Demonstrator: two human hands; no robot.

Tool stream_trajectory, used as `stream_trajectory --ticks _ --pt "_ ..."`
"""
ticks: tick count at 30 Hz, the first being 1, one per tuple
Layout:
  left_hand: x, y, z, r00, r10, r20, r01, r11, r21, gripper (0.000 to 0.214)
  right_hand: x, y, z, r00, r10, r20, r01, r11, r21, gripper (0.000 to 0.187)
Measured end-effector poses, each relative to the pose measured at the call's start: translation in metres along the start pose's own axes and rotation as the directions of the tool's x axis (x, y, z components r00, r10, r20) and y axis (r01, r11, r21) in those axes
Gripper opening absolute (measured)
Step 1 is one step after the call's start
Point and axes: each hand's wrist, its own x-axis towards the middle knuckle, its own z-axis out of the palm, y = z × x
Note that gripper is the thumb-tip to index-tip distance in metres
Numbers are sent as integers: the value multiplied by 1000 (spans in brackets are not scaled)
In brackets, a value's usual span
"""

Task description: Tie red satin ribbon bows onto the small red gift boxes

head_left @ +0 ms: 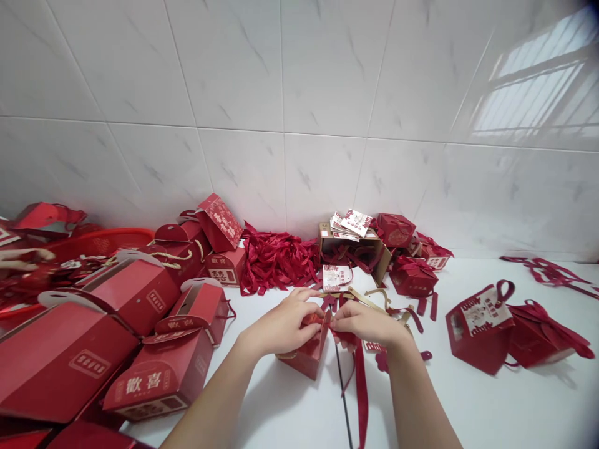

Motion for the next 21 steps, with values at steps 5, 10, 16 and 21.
stream_trajectory --ticks 5,10,16,21 --pt "0 -1 4 1000 23 -7 -23 999 28 17 2 2 3 999 12 -41 -12 1000 -6 31" --pt "0 -2 8 1000 22 -13 -21 998 66 17 4 3 6 999 -28 -33 25 997 -72 35" --pt "2 -2 10 999 38 -27 -36 996 83 17 6 6 6 999 -42 -18 40 993 -107 39" --pt "3 -2 10 998 47 -34 -44 996 82 18 5 4 6 999 -37 -17 35 993 -116 39"
